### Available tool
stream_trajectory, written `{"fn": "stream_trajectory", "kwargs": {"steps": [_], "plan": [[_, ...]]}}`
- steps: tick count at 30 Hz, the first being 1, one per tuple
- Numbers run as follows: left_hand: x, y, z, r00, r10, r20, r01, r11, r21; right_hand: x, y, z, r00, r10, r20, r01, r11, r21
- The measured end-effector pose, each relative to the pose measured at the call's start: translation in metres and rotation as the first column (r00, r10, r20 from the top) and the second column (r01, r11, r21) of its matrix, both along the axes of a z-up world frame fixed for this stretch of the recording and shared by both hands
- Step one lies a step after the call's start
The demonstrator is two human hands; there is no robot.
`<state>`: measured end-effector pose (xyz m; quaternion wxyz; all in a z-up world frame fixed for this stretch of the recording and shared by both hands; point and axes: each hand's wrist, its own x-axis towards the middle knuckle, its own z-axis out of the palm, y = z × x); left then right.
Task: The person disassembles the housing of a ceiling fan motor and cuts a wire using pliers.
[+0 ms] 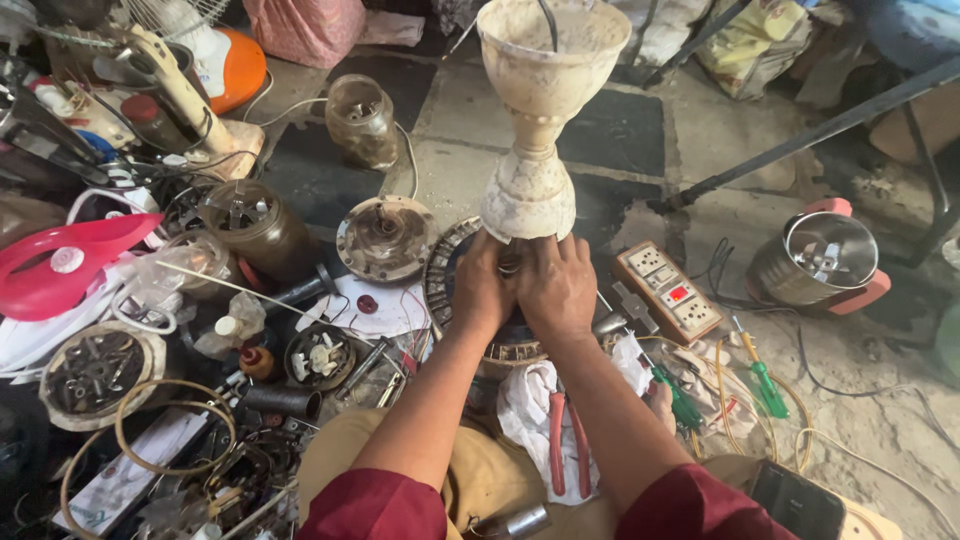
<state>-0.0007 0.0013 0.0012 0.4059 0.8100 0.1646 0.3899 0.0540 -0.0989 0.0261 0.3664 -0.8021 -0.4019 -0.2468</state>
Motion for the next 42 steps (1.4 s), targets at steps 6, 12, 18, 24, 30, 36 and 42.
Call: {"fn": "stream_trajectory", "kwargs": {"steps": [6,12,18,24,30,36,42], "plan": [[0.000,-0.001,0.002,0.999,-0.017,0.028,0.016,0.998,0.066,-0.056,-0.085,-0.075,0.963,-0.166,-0.214,0.165,0.986,-0.023],[0.012,-0.003,-0.008,0.979,0.015,0.203,-0.064,0.969,0.239,-0.087,-0.164,-0.197,0.802,-0.135,-0.582,-0.060,0.951,-0.304],[0.012,-0.009,-0.010,0.995,-0.044,0.085,0.033,0.992,0.118,-0.045,-0.139,-0.220,0.627,-0.454,-0.634,-0.190,0.699,-0.689],[0.011,-0.012,-0.012,0.987,-0.085,0.136,0.071,0.992,0.101,-0.062,-0.158,-0.184,-0.103,0.149,-0.983,0.302,0.947,0.112],[0.012,-0.013,-0.020,0.992,-0.085,0.090,0.083,0.996,0.029,-0.052,-0.169,-0.072,0.247,-0.085,-0.965,0.107,0.992,-0.060],[0.011,-0.007,-0.017,0.989,-0.049,0.140,0.016,0.973,0.229,-0.027,-0.138,0.012,0.996,-0.073,0.047,0.084,0.933,-0.351],[0.015,-0.006,-0.027,0.997,-0.057,0.060,0.046,0.985,0.166,-0.024,-0.131,0.035,0.989,-0.090,0.116,0.142,0.786,-0.602]]}}
